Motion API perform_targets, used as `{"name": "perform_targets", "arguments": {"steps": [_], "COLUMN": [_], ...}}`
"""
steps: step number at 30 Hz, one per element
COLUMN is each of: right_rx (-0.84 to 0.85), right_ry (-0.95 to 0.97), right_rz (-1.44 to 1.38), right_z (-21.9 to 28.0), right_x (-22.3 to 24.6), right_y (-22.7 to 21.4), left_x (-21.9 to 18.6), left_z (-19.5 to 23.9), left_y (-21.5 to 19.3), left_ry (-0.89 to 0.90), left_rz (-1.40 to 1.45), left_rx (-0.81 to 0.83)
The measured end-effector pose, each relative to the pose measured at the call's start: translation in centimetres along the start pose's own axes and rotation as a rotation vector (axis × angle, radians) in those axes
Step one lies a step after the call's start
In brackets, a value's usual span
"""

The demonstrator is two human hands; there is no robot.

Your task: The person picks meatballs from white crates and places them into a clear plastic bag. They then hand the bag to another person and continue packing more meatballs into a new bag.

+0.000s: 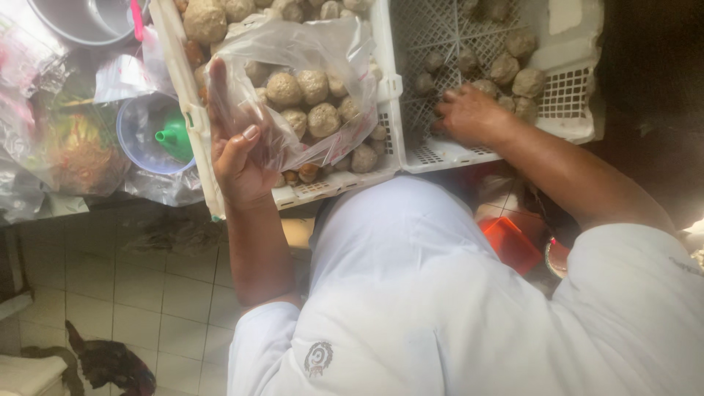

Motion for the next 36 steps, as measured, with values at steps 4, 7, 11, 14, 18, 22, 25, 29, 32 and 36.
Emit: {"name": "perform_targets", "arguments": {"steps": [4, 7, 11, 14, 18, 22, 25, 29, 32, 36], "right_rx": [-0.025, -0.146, -0.148, -0.229, -0.03, -0.041, -0.105, -0.411, -0.856, -0.676], "right_ry": [-0.091, -0.03, 0.08, -0.021, 0.072, -0.179, -0.752, -0.373, -0.405, -0.118], "right_rz": [0.091, -0.131, -0.33, -0.095, -0.274, -1.279, -1.664, -1.161, -1.291, -1.337], "right_z": [0.2, 0.2, -0.6, -1.0, -2.0, 0.7, 4.7, 0.6, 2.1, 0.9], "right_x": [1.1, -0.8, -1.9, 0.4, -0.5, -1.5, 1.2, 4.9, 3.9, -1.1], "right_y": [0.1, -1.6, -1.6, -1.5, -1.7, -9.3, -17.8, -24.8, -28.4, -20.8], "left_x": [-0.2, -0.2, -0.5, -0.4, -0.6, -0.7, -0.2, 0.1, -0.6, -0.9], "left_z": [0.0, -0.1, 0.0, -0.1, 0.0, 0.2, 0.4, 0.3, 0.0, 0.3], "left_y": [0.2, 0.5, 0.5, 0.3, 0.4, 0.7, 1.1, 0.9, 1.7, 0.7], "left_ry": [0.002, 0.023, 0.044, 0.033, 0.028, -0.006, -0.033, -0.07, -0.019, -0.01], "left_rz": [-0.002, -0.001, 0.058, 0.056, 0.067, 0.097, 0.102, 0.055, 0.064, 0.021], "left_rx": [-0.035, 0.011, 0.093, 0.082, 0.059, 0.078, 0.086, 0.016, 0.055, 0.042]}}
Point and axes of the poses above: each hand's wrist, its own z-axis away from the middle knuckle, its own y-axis out of the palm, x = y × z, the point moved 10 cm from there along -z, towards the middle knuckle, and after that the axes turned 11 degrees about y, right-handed, at the moved point
